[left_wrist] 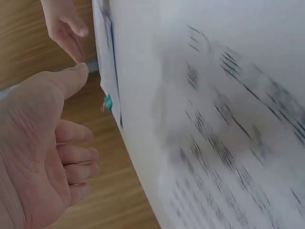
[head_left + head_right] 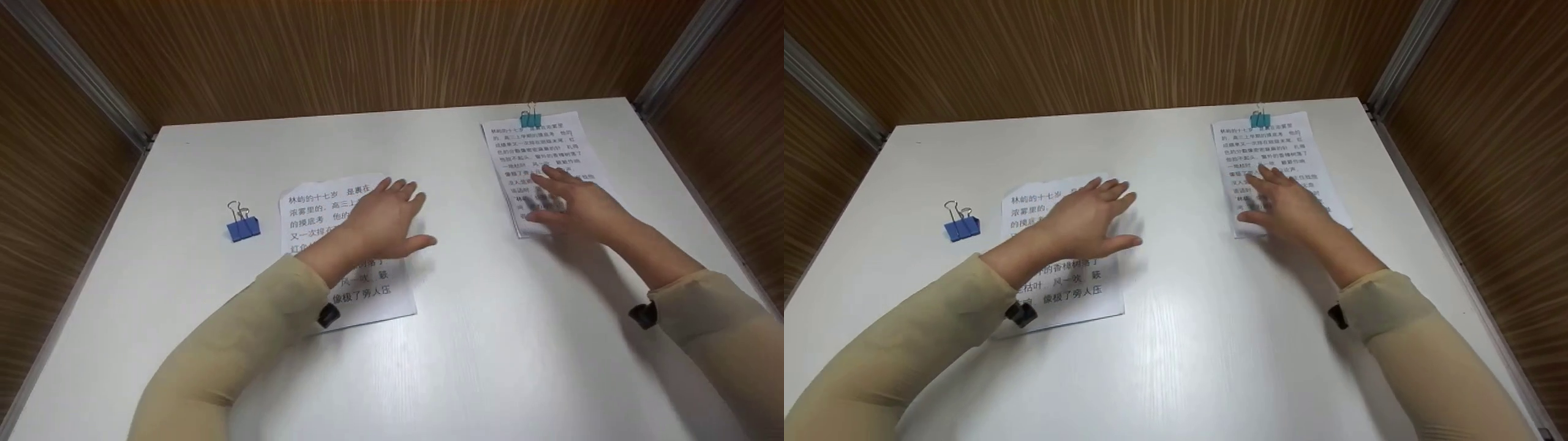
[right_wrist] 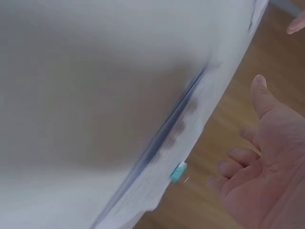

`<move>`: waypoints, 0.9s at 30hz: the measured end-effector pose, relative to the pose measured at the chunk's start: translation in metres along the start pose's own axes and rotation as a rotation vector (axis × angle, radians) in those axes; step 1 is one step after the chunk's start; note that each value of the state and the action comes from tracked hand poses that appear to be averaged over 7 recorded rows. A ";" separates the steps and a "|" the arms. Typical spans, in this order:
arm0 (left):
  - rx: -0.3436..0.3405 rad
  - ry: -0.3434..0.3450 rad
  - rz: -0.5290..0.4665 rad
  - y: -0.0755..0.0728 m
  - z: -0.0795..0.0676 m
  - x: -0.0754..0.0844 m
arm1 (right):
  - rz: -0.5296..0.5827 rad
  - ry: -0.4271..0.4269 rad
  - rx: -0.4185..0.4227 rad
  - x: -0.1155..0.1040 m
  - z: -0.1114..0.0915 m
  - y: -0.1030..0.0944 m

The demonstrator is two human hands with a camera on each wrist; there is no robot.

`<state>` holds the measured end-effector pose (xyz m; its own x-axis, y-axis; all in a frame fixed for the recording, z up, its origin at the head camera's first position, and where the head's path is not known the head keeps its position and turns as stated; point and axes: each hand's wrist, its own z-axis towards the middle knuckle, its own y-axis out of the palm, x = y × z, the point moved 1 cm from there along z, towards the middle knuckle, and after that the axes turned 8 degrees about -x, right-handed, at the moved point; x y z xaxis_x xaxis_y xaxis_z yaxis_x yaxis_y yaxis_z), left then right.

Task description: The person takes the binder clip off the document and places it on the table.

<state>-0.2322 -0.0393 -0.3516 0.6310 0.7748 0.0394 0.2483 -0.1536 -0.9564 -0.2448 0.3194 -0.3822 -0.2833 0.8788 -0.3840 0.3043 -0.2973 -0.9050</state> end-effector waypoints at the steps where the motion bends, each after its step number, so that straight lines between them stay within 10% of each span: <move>1: 0.007 0.019 0.004 -0.001 0.008 0.008 | -0.004 0.020 -0.004 0.008 -0.002 -0.002; 13: -0.059 0.159 0.062 0.021 0.073 0.078 | -0.019 0.162 -0.071 0.063 -0.013 -0.006; 27: -0.108 0.195 0.033 0.043 0.102 0.103 | -0.035 0.226 -0.145 0.092 -0.020 0.007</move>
<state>-0.2317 0.0961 -0.4177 0.7677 0.6365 0.0743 0.2959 -0.2493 -0.9221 -0.2501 0.4058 -0.4199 -0.0908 0.9534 -0.2878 0.4299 -0.2231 -0.8749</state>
